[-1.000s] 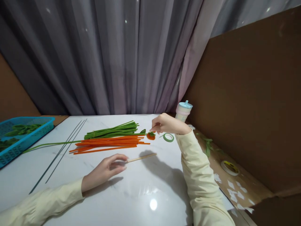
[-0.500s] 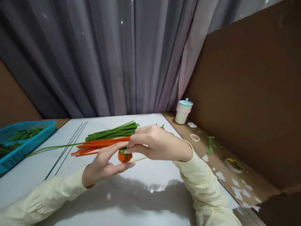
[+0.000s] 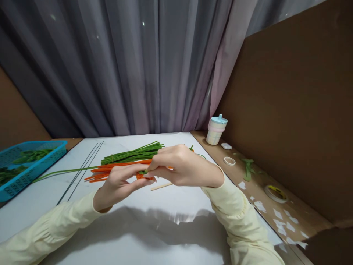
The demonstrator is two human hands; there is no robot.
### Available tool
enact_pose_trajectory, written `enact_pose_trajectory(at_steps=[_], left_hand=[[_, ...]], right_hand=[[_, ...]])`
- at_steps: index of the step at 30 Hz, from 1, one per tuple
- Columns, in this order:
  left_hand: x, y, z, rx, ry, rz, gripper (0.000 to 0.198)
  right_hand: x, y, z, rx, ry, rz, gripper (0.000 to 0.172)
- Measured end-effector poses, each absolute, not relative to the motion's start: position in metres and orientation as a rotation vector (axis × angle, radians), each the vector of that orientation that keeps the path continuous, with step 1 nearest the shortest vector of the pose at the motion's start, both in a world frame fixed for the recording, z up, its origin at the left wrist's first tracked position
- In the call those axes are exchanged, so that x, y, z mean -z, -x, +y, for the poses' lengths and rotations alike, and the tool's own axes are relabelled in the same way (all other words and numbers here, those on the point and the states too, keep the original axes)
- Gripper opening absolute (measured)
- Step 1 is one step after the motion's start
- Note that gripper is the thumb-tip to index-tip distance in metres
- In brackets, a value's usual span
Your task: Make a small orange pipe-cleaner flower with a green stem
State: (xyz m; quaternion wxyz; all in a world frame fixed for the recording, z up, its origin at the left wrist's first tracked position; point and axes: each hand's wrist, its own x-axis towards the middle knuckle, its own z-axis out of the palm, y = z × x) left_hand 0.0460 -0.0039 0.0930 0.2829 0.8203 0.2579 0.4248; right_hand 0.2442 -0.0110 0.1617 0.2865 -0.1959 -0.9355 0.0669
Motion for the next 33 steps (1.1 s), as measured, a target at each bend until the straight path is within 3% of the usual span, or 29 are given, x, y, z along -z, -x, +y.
enact_pose_trajectory(at_steps=[6, 10, 13, 25, 31, 33], left_hand=[[-0.1, -0.042, 0.001, -0.883, -1.976, 0.626, 0.042], [-0.108, -0.042, 0.002, -0.895, -1.775, 0.687, 0.018], [-0.112, -0.041, 0.004, -0.859, -1.692, 0.687, 0.016], [-0.116, -0.034, 0.013, -0.742, -1.552, 0.733, 0.031], [-0.12, -0.034, 0.014, -0.693, -1.539, 0.705, 0.046], [-0.12, -0.033, 0.014, -0.688, -1.526, 0.705, 0.05]], right_hand=[[-0.154, -0.244, 0.019, -0.915, 0.716, -2.201, 0.022], [-0.138, -0.238, 0.045, -1.264, 0.731, -2.022, 0.028], [-0.131, -0.234, 0.055, -1.352, 0.765, -2.075, 0.029], [-0.15, -0.234, 0.016, -0.904, 0.86, -2.322, 0.033], [-0.145, -0.225, 0.016, -0.42, 0.782, -2.393, 0.015], [-0.145, -0.224, 0.015, -0.405, 0.769, -2.396, 0.019]])
